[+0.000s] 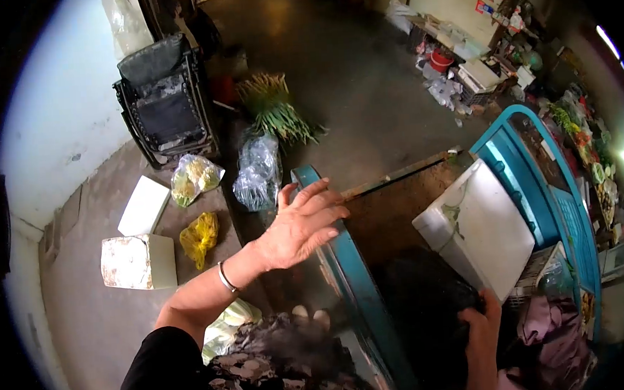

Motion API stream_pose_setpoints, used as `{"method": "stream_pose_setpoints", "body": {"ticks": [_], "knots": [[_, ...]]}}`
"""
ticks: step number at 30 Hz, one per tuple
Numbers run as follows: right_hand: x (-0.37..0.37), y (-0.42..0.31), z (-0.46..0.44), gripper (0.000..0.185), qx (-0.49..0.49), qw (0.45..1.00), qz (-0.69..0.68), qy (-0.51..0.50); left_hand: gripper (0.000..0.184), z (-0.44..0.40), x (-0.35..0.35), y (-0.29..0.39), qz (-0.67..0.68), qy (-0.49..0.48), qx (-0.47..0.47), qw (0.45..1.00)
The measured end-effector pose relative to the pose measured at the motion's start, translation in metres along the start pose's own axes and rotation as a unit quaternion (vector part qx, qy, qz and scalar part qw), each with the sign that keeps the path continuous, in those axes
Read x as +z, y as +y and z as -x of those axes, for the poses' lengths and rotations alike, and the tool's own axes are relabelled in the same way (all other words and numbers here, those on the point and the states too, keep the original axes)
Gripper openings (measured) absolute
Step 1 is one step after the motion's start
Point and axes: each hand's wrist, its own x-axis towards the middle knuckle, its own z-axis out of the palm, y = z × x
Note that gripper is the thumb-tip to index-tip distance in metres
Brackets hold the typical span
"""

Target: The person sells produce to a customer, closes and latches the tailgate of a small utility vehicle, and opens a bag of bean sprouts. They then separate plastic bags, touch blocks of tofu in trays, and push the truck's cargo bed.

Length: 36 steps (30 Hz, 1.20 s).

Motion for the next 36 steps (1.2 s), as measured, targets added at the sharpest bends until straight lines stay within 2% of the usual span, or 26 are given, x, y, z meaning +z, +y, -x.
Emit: {"method": "stream_pose_setpoints", "body": {"ticks": [2, 3, 4, 6, 7, 10, 11, 13, 14, 16, 18, 19, 20, 21, 22, 24, 27, 29, 32, 36], "knots": [[0.026, -0.003, -0.011, 0.045, -0.012, 1.000, -0.004, -0.019, 0.035, 0.001, 0.004, -0.004, 0.002, 0.012, 0.006, 1.000], [0.039, 0.012, -0.024, 0.043, -0.046, 0.998, -0.006, 0.036, 0.036, 0.000, 0.002, -0.008, 0.004, 0.004, 0.013, 1.000], [0.047, 0.010, -0.031, 0.043, -0.045, 0.998, -0.006, 0.037, 0.036, 0.000, 0.003, -0.013, -0.001, 0.012, 0.029, 1.000], [0.071, -0.004, -0.045, 0.042, -0.022, 0.997, 0.039, -0.066, 0.038, -0.005, 0.002, -0.021, -0.014, -0.005, 0.048, 0.999], [0.083, -0.006, -0.052, 0.042, -0.023, 0.997, 0.040, -0.066, 0.040, -0.007, 0.003, -0.028, -0.009, 0.003, 0.073, 0.997], [0.129, -0.005, -0.070, 0.035, -0.032, 0.996, 0.075, 0.034, 0.044, -0.016, -0.009, -0.050, 0.075, -0.034, 0.142, 0.986], [0.144, -0.021, -0.071, 0.040, 0.026, 0.999, 0.037, -0.010, 0.045, -0.022, -0.014, -0.067, 0.133, -0.067, 0.185, 0.971], [0.164, -0.014, -0.090, 0.042, 0.031, 0.998, 0.043, -0.025, 0.048, -0.028, -0.025, -0.109, 0.233, -0.135, 0.277, 0.922], [0.173, -0.009, -0.105, 0.044, 0.028, 0.998, 0.043, -0.041, 0.048, -0.030, -0.028, -0.137, 0.234, -0.136, 0.282, 0.920], [0.198, -0.005, -0.127, 0.049, 0.053, 0.997, 0.060, 0.003, 0.049, -0.017, -0.029, -0.193, 0.371, -0.158, 0.245, 0.882], [0.232, -0.019, -0.146, 0.052, 0.103, 0.991, 0.077, -0.025, 0.052, 0.009, -0.028, -0.272, 0.341, -0.164, 0.112, 0.919], [0.242, -0.016, -0.160, 0.053, 0.114, 0.986, 0.095, -0.077, 0.049, 0.027, -0.027, -0.314, 0.248, -0.275, 0.025, 0.929], [0.267, -0.019, -0.160, 0.041, 0.100, 0.990, 0.103, 0.001, 0.046, 0.046, -0.049, -0.348, 0.111, -0.280, -0.012, 0.953], [0.276, -0.012, -0.170, 0.036, 0.113, 0.988, 0.107, -0.021, 0.045, 0.054, -0.070, -0.376, 0.044, -0.388, -0.069, 0.918], [0.286, -0.005, -0.178, 0.031, 0.128, 0.985, 0.109, -0.044, 0.042, 0.083, -0.075, -0.409, 0.047, -0.355, -0.112, 0.927], [0.315, -0.003, -0.183, 0.030, 0.121, 0.986, 0.098, -0.061, 0.041, 0.132, -0.084, -0.454, -0.026, -0.429, -0.235, 0.872], [0.339, 0.008, -0.205, 0.031, 0.116, 0.983, 0.120, -0.081, 0.040, 0.154, -0.109, -0.493, -0.018, -0.463, -0.272, 0.843], [0.352, 0.011, -0.214, 0.031, 0.108, 0.980, 0.157, -0.055, 0.039, 0.165, -0.112, -0.503, 0.049, -0.425, -0.323, 0.844], [0.363, 0.025, -0.240, 0.027, 0.145, 0.964, 0.215, -0.065, 0.037, 0.153, -0.094, -0.534, 0.067, -0.418, -0.296, 0.856], [0.372, 0.026, -0.270, 0.023, 0.145, 0.975, 0.162, -0.033, 0.039, 0.096, -0.084, -0.567, 0.101, -0.354, -0.292, 0.883]]}}
